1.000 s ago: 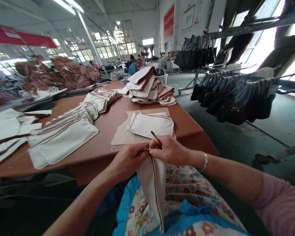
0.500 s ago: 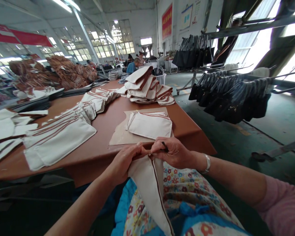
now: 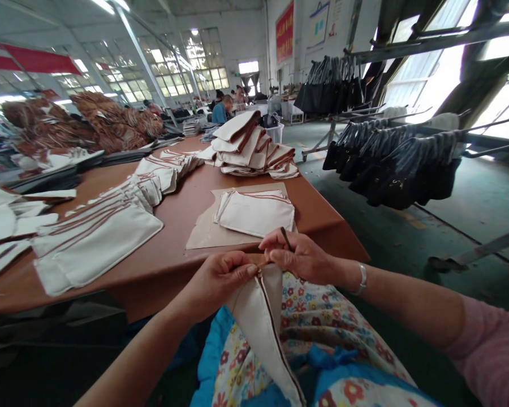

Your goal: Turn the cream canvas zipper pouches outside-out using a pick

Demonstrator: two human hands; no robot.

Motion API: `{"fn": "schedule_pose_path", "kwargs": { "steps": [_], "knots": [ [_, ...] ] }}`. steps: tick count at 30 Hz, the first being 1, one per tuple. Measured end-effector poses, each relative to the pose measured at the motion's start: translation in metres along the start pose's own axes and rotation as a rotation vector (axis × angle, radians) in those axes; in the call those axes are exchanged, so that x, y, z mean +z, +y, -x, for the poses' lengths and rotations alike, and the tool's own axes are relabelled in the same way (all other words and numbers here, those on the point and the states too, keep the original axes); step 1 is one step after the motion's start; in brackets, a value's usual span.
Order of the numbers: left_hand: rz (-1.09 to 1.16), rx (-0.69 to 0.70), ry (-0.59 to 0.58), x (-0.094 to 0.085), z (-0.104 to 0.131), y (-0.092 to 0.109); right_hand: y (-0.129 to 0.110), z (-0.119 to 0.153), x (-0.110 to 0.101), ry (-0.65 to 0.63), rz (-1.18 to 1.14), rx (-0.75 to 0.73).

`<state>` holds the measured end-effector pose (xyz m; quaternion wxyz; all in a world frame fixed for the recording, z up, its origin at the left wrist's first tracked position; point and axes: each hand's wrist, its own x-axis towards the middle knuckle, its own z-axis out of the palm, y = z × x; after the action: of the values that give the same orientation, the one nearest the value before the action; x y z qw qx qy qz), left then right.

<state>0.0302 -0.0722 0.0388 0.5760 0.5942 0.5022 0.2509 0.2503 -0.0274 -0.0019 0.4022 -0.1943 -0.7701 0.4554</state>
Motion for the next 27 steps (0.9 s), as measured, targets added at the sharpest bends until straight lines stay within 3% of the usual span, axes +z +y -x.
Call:
{"fn": "schedule_pose_path", "kwargs": {
  "steps": [2, 4, 9, 12, 16, 19, 24, 27],
  "knots": [
    [-0.160, 0.064, 0.003, -0.001, 0.001, 0.005, -0.006, -0.006, -0.007, -0.086, -0.138, 0.213],
    [-0.304, 0.120, 0.017, -0.001, 0.002, 0.011, -0.011, -0.013, -0.013, -0.200, -0.182, 0.301],
    [-0.491, 0.215, 0.087, 0.001, 0.004, 0.018, -0.018, -0.024, -0.015, -0.329, -0.120, 0.295],
    [-0.328, 0.182, 0.083, 0.005, 0.006, 0.013, -0.018, -0.021, -0.008, -0.288, -0.202, 0.317],
    [0.225, 0.052, 0.029, 0.010, 0.003, -0.001, -0.015, -0.015, 0.000, -0.190, -0.330, 0.238],
    [0.457, 0.010, 0.031, 0.010, -0.001, -0.006, -0.012, -0.015, 0.001, -0.161, -0.331, 0.183],
    [0.433, -0.032, 0.029, 0.011, 0.000, 0.003, -0.006, -0.024, 0.000, -0.192, -0.287, 0.196],
    [0.300, 0.032, 0.186, 0.011, 0.006, 0.012, -0.011, -0.037, -0.006, -0.224, -0.162, 0.185]
  ]
}}
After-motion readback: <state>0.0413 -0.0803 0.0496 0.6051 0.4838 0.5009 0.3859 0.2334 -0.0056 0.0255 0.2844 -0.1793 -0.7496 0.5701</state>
